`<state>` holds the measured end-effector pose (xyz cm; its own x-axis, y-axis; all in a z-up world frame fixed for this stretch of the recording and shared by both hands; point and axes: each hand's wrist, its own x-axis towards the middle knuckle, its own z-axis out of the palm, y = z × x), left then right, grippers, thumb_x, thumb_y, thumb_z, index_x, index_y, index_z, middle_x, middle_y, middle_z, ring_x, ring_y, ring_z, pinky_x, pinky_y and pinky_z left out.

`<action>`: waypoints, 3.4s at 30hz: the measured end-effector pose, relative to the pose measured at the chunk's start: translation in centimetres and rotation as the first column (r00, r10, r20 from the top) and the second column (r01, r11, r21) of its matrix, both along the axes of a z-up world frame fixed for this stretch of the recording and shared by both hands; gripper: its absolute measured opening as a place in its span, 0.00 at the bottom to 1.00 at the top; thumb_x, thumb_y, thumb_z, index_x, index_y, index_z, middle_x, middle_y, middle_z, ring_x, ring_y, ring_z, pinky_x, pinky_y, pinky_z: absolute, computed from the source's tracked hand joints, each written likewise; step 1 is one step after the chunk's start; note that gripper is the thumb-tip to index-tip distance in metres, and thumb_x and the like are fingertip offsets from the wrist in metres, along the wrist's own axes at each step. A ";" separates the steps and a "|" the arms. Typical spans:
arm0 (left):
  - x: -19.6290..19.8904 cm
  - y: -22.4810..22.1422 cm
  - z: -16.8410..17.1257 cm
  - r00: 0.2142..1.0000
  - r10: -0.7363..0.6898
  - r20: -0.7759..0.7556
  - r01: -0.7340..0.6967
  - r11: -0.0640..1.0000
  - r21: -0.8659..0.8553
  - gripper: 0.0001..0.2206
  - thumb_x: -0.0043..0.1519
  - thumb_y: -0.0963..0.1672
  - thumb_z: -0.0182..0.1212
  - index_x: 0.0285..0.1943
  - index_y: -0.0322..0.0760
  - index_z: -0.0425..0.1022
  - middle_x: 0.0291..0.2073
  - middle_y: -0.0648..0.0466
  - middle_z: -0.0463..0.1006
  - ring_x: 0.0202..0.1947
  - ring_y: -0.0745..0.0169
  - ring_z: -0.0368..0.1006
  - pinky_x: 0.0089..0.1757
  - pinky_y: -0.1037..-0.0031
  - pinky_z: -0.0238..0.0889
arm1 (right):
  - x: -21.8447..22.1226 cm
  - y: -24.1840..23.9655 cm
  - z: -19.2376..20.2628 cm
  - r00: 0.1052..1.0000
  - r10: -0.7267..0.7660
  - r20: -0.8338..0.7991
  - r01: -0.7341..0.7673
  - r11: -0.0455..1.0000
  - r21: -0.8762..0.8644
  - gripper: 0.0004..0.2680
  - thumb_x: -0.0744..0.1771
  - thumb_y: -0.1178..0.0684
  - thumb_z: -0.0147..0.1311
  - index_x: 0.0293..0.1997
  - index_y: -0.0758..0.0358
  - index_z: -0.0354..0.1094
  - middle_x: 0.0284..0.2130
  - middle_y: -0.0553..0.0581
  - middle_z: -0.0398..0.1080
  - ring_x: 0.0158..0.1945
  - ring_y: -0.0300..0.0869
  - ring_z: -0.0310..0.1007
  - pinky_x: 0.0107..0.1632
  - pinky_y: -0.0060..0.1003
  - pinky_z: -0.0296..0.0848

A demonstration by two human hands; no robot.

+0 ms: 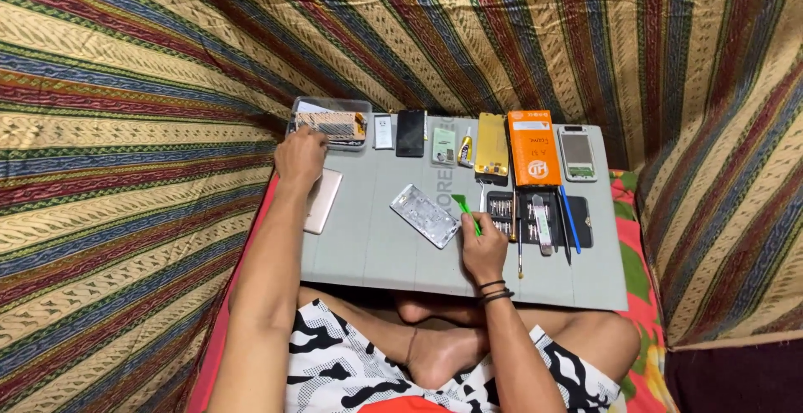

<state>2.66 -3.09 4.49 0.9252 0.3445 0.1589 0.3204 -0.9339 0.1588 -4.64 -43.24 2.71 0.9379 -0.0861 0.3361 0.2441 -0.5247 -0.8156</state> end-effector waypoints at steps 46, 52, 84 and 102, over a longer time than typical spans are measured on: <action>-8.2 -14.4 -0.5 0.952 -0.118 0.281 0.221 0.902 -0.370 0.23 0.67 0.44 0.48 0.71 0.30 0.65 0.70 0.36 0.64 0.74 0.37 0.53 0.70 0.49 0.40 | -0.2 -0.2 -0.5 1.000 -0.001 0.026 0.002 0.999 -0.036 0.08 0.70 0.43 0.56 0.36 0.51 0.74 0.15 0.60 0.67 0.26 0.57 0.74 0.34 0.47 0.70; -7.6 -14.6 -1.6 0.972 -0.139 0.188 0.189 0.940 -0.285 0.23 0.69 0.44 0.42 0.73 0.28 0.64 0.71 0.36 0.63 0.74 0.41 0.55 0.70 0.52 0.41 | -0.1 -0.1 -0.4 1.000 -0.002 0.020 0.003 0.999 -0.037 0.08 0.69 0.44 0.56 0.35 0.51 0.75 0.15 0.59 0.68 0.25 0.54 0.74 0.33 0.44 0.70; -6.1 -12.1 0.8 0.852 -0.523 -0.022 0.522 0.851 -0.053 0.31 0.68 0.59 0.40 0.70 0.40 0.68 0.66 0.47 0.71 0.69 0.48 0.63 0.65 0.54 0.52 | 0.1 -0.2 -0.3 1.000 0.028 -0.001 -0.028 0.999 -0.046 0.08 0.70 0.44 0.56 0.35 0.53 0.74 0.15 0.59 0.68 0.25 0.53 0.74 0.33 0.44 0.70; -4.4 -10.9 7.9 0.952 -0.266 0.153 0.279 0.958 -0.072 0.30 0.60 0.38 0.66 0.74 0.45 0.65 0.61 0.38 0.71 0.70 0.33 0.58 0.63 0.34 0.43 | -0.2 -0.3 0.1 1.000 0.022 -0.010 -0.022 0.999 -0.031 0.09 0.70 0.43 0.55 0.36 0.52 0.74 0.15 0.57 0.68 0.25 0.51 0.74 0.35 0.42 0.72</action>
<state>-1.70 -14.00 12.41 0.9566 0.1015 0.2732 0.0241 -0.9617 0.2729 -4.85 -43.51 2.79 0.9426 -0.0549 0.3294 0.2483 -0.5444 -0.8012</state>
